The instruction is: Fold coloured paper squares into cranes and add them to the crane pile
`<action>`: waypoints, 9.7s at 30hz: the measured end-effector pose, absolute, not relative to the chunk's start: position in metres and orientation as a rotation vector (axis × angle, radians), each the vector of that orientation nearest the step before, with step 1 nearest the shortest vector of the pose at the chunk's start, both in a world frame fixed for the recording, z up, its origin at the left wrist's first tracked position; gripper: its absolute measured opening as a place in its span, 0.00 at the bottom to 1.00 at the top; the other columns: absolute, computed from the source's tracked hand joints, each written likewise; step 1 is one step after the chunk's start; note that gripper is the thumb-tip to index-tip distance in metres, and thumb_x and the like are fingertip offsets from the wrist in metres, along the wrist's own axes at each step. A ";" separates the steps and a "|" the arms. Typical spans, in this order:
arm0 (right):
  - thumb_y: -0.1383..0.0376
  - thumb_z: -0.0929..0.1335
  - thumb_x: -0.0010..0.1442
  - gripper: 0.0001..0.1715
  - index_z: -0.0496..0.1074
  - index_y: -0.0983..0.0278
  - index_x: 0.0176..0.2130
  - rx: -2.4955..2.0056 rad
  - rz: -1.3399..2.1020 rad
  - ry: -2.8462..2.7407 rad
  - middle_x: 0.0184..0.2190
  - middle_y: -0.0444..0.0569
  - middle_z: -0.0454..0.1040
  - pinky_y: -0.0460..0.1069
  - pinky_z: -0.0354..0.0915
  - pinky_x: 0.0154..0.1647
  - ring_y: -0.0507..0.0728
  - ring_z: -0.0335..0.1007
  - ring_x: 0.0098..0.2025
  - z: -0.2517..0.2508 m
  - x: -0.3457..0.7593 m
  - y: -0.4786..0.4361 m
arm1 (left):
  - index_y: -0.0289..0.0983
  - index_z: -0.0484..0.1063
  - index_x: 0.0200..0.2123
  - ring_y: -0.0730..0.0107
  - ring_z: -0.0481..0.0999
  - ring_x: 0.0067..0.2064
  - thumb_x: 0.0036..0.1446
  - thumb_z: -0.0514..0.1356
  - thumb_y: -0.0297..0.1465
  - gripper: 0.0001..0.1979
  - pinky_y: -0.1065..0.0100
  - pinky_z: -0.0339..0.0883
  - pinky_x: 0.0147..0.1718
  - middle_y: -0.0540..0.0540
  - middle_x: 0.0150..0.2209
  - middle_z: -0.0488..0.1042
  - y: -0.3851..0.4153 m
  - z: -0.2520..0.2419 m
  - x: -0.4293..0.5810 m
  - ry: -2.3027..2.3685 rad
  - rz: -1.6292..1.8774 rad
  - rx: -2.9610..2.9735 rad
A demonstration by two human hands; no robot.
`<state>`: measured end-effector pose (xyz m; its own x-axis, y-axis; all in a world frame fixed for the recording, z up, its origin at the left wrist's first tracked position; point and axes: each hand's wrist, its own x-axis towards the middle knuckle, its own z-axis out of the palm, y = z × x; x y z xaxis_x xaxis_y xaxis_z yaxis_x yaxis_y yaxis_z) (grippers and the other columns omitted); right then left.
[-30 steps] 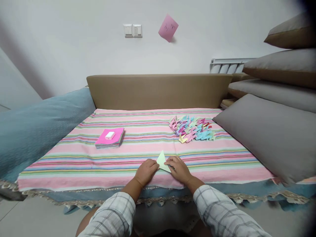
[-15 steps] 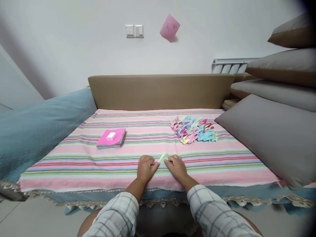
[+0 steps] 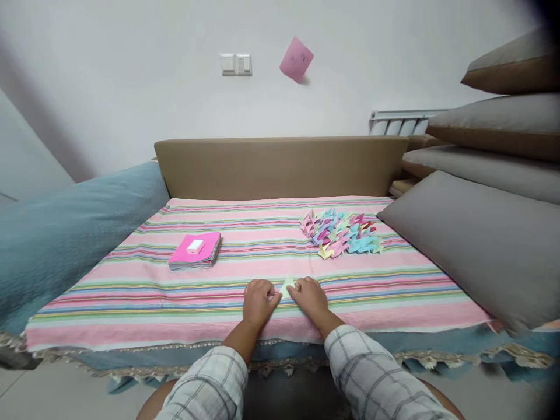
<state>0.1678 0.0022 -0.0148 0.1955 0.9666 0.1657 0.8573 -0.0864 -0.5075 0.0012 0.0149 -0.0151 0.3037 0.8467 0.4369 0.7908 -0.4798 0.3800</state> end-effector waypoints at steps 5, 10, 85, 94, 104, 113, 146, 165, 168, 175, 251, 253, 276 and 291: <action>0.53 0.65 0.53 0.17 0.67 0.62 0.23 -2.009 0.299 -1.716 0.28 0.47 0.69 0.46 0.47 0.28 0.55 0.63 0.35 -0.011 0.167 0.003 | 0.51 0.74 0.42 0.59 0.64 0.52 0.54 0.59 0.32 0.12 0.54 0.52 0.52 0.48 0.50 0.69 0.013 -0.016 0.001 1.470 0.851 2.604; 0.54 0.66 0.53 0.15 0.68 0.62 0.25 -1.994 0.262 -1.703 0.29 0.47 0.69 0.47 0.50 0.29 0.56 0.63 0.35 -0.013 0.166 0.000 | 0.54 0.73 0.45 0.55 0.60 0.56 0.54 0.58 0.32 0.15 0.48 0.49 0.54 0.48 0.57 0.63 0.015 -0.018 0.002 1.521 0.712 2.614; 0.54 0.74 0.42 0.24 0.66 0.63 0.36 -0.944 1.320 -0.921 0.27 0.42 0.69 0.44 0.62 0.27 0.49 0.66 0.27 0.019 0.163 -0.023 | 0.35 0.63 0.23 0.78 0.72 0.27 0.41 0.67 0.35 0.15 0.71 0.70 0.34 0.53 0.21 0.69 -0.007 0.028 0.044 1.015 1.274 0.951; 0.56 0.72 0.45 0.17 0.64 0.63 0.26 -0.937 1.318 -1.026 0.19 0.37 0.63 0.43 0.56 0.24 0.47 0.58 0.21 0.008 0.171 0.003 | 0.32 0.68 0.21 0.80 0.71 0.23 0.31 0.72 0.29 0.16 0.77 0.70 0.27 0.53 0.19 0.70 0.004 0.020 0.046 0.883 1.183 0.661; 0.58 0.69 0.51 0.27 0.62 0.57 0.50 -0.869 1.193 -1.112 0.36 0.44 0.68 0.47 0.65 0.34 0.50 0.68 0.30 0.011 0.185 -0.016 | 0.32 0.69 0.21 0.81 0.71 0.24 0.29 0.73 0.30 0.16 0.77 0.70 0.28 0.54 0.20 0.70 -0.012 0.025 0.040 0.902 1.200 0.645; 0.56 0.73 0.46 0.21 0.70 0.61 0.39 -0.920 1.172 -1.061 0.28 0.43 0.69 0.48 0.67 0.30 0.52 0.68 0.29 0.006 0.184 -0.020 | 0.33 0.71 0.25 0.78 0.71 0.24 0.32 0.72 0.33 0.17 0.74 0.71 0.26 0.52 0.22 0.71 -0.021 0.023 0.039 0.810 1.082 0.555; 0.51 0.71 0.49 0.20 0.72 0.65 0.34 -0.822 1.584 -0.912 0.28 0.47 0.75 0.49 0.63 0.35 0.55 0.70 0.31 0.019 0.190 -0.030 | 0.34 0.73 0.23 0.75 0.70 0.29 0.35 0.70 0.32 0.12 0.73 0.63 0.30 0.50 0.26 0.73 -0.024 0.014 0.032 0.902 1.268 1.097; 0.56 0.75 0.42 0.17 0.70 0.65 0.25 -0.896 1.392 -0.917 0.21 0.41 0.69 0.46 0.59 0.26 0.50 0.61 0.23 0.013 0.175 -0.031 | 0.36 0.66 0.36 0.76 0.70 0.26 0.36 0.70 0.35 0.23 0.73 0.62 0.28 0.53 0.25 0.73 -0.027 0.021 0.032 0.875 1.077 1.098; 0.55 0.74 0.43 0.17 0.71 0.64 0.24 -0.923 1.325 -0.963 0.21 0.42 0.68 0.46 0.59 0.27 0.50 0.60 0.24 0.011 0.171 -0.032 | 0.34 0.70 0.28 0.77 0.68 0.26 0.38 0.69 0.38 0.16 0.74 0.60 0.28 0.52 0.23 0.71 -0.025 0.019 0.033 0.918 1.110 1.132; 0.48 0.71 0.45 0.20 0.72 0.63 0.26 -0.990 1.277 -0.862 0.18 0.41 0.65 0.46 0.57 0.23 0.50 0.58 0.21 0.010 0.175 -0.030 | 0.34 0.72 0.23 0.79 0.65 0.22 0.38 0.69 0.37 0.14 0.75 0.57 0.24 0.53 0.20 0.70 -0.024 0.020 0.030 0.920 1.067 1.157; 0.65 0.66 0.57 0.12 0.73 0.58 0.42 -1.030 0.447 -1.833 0.45 0.50 0.73 0.57 0.61 0.50 0.58 0.66 0.48 0.018 0.207 -0.034 | 0.31 0.73 0.26 0.81 0.68 0.18 0.36 0.71 0.36 0.17 0.81 0.64 0.16 0.50 0.18 0.72 -0.019 0.024 0.020 0.912 0.986 0.733; 0.64 0.66 0.58 0.11 0.73 0.58 0.42 -1.021 0.440 -1.852 0.44 0.49 0.74 0.56 0.62 0.49 0.57 0.67 0.47 0.019 0.207 -0.035 | 0.30 0.74 0.29 0.79 0.71 0.20 0.37 0.71 0.36 0.17 0.80 0.65 0.17 0.47 0.21 0.75 -0.020 0.025 0.021 0.875 0.986 0.722; 0.65 0.65 0.60 0.10 0.73 0.59 0.40 -0.909 0.218 -1.982 0.39 0.49 0.74 0.53 0.65 0.43 0.56 0.67 0.42 0.023 0.206 -0.037 | 0.28 0.75 0.33 0.74 0.74 0.26 0.45 0.68 0.31 0.13 0.77 0.67 0.26 0.41 0.28 0.78 -0.023 0.024 0.027 0.706 1.008 0.698; 0.59 0.65 0.58 0.10 0.73 0.62 0.34 -0.964 0.714 -1.408 0.34 0.50 0.75 0.51 0.67 0.41 0.56 0.70 0.38 0.017 0.188 -0.042 | 0.32 0.73 0.36 0.68 0.75 0.28 0.32 0.69 0.48 0.31 0.74 0.69 0.21 0.42 0.31 0.78 -0.030 0.022 0.030 0.774 1.044 0.657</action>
<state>0.1882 -0.0416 0.0173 0.0705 0.8771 0.4752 0.1347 0.4636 -0.8757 0.0297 -0.0299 0.0217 0.2944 0.9246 -0.2418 -0.4998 0.3646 0.7857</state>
